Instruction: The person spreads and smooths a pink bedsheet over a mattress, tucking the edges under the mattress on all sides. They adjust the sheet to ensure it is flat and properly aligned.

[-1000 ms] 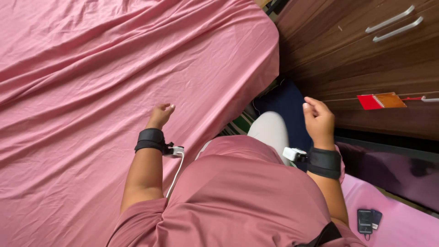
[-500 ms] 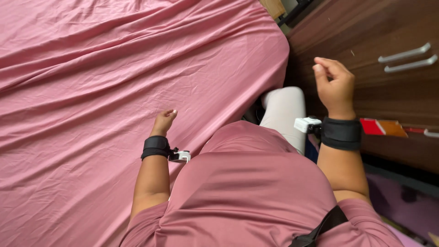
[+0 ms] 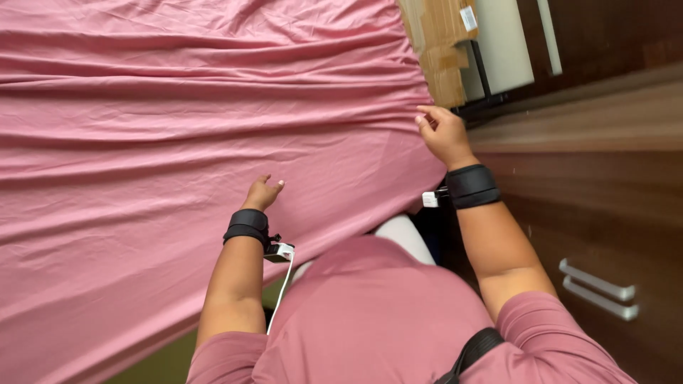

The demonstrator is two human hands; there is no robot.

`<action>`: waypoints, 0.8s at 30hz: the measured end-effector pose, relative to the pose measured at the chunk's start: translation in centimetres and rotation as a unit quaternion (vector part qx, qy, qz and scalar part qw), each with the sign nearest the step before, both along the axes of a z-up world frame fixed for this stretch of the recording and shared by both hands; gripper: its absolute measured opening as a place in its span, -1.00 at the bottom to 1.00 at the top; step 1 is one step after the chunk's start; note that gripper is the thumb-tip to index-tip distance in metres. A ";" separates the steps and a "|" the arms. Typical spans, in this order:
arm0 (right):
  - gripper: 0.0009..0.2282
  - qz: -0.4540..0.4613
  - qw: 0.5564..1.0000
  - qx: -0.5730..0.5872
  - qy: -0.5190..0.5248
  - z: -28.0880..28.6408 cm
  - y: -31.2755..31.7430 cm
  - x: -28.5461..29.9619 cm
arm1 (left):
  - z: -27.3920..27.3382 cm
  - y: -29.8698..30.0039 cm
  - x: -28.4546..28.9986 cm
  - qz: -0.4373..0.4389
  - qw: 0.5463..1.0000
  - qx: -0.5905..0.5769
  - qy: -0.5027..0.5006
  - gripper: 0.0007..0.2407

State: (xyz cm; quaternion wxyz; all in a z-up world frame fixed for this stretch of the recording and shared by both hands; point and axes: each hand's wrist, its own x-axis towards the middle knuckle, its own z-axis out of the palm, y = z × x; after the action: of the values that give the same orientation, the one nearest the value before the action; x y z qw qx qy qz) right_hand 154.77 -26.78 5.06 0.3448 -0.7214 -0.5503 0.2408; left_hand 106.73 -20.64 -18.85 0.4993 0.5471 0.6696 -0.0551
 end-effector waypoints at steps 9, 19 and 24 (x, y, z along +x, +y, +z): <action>-0.69 0.047 0.997 -0.056 0.011 -21.2 15.7 7.1 | -3.0 3.5 12.3 0.039 0.969 -0.182 0.160 0.07; -0.43 0.079 0.968 -0.227 -0.066 -24.0 26.2 3.1 | -8.3 2.0 11.3 0.078 0.973 -0.145 0.162 0.06; -0.72 0.062 0.955 -0.242 -0.158 -37.7 24.3 5.6 | -6.6 2.6 12.4 0.072 0.976 -0.137 0.153 0.07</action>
State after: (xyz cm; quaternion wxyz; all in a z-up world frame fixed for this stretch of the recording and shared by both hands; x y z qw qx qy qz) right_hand 160.39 -2.46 -32.63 0.0526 -0.7764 -0.5669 0.2703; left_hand 119.14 -18.04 -25.41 0.4640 0.4092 0.7616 -0.1931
